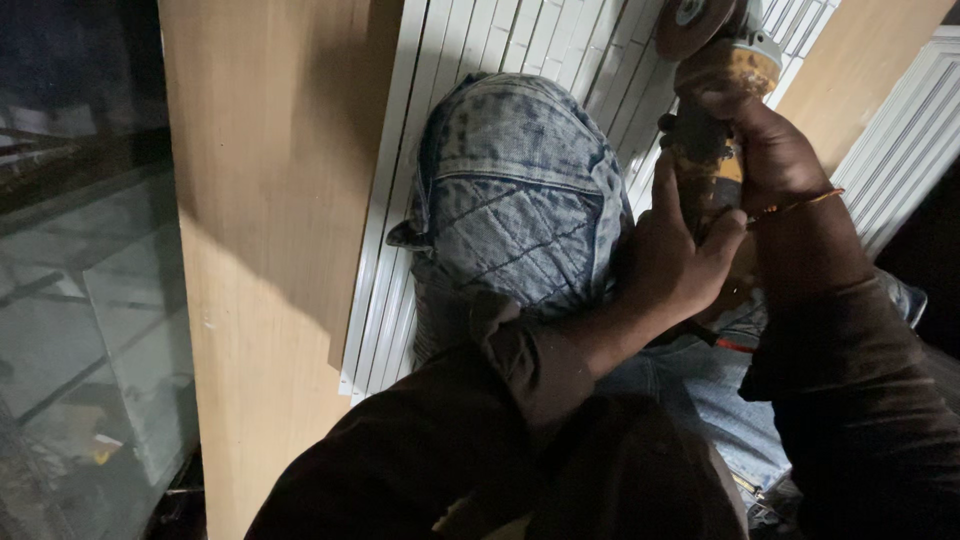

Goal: The person sits on the floor of a workshop holding white slatted profiles between their legs and grinds their edges with an angle grinder, first with a sanding attachment and later with a grinding disc, running the tool along the slats.

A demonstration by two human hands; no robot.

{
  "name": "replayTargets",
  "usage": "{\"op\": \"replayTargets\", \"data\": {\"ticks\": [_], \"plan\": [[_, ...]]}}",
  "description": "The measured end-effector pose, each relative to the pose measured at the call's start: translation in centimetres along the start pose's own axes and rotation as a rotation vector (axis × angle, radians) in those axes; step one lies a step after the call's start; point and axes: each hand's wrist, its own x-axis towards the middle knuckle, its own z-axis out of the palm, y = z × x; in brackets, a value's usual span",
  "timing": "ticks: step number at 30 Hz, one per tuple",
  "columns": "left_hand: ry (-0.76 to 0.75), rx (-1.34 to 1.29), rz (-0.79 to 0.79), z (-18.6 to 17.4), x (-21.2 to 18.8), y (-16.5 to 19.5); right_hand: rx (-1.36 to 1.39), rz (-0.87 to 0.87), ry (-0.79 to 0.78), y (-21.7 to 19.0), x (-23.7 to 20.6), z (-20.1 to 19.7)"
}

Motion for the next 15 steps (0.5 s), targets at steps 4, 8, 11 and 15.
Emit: {"op": "replayTargets", "data": {"ticks": [4,8,11,15], "plan": [[-0.005,-0.023,-0.024,0.01,-0.03,-0.11,-0.039,0.052,0.107,0.03,-0.13,-0.18],[-0.048,0.06,-0.131,-0.23,0.11,0.24,0.032,0.035,0.066,0.02,-0.19,0.01],[-0.038,0.052,-0.125,-0.3,0.1,0.6,0.038,0.057,0.071,-0.11,-0.1,0.11],[-0.007,0.052,-0.075,-0.47,-0.05,0.81,-0.007,0.085,0.105,-0.05,0.06,-0.17]]}}
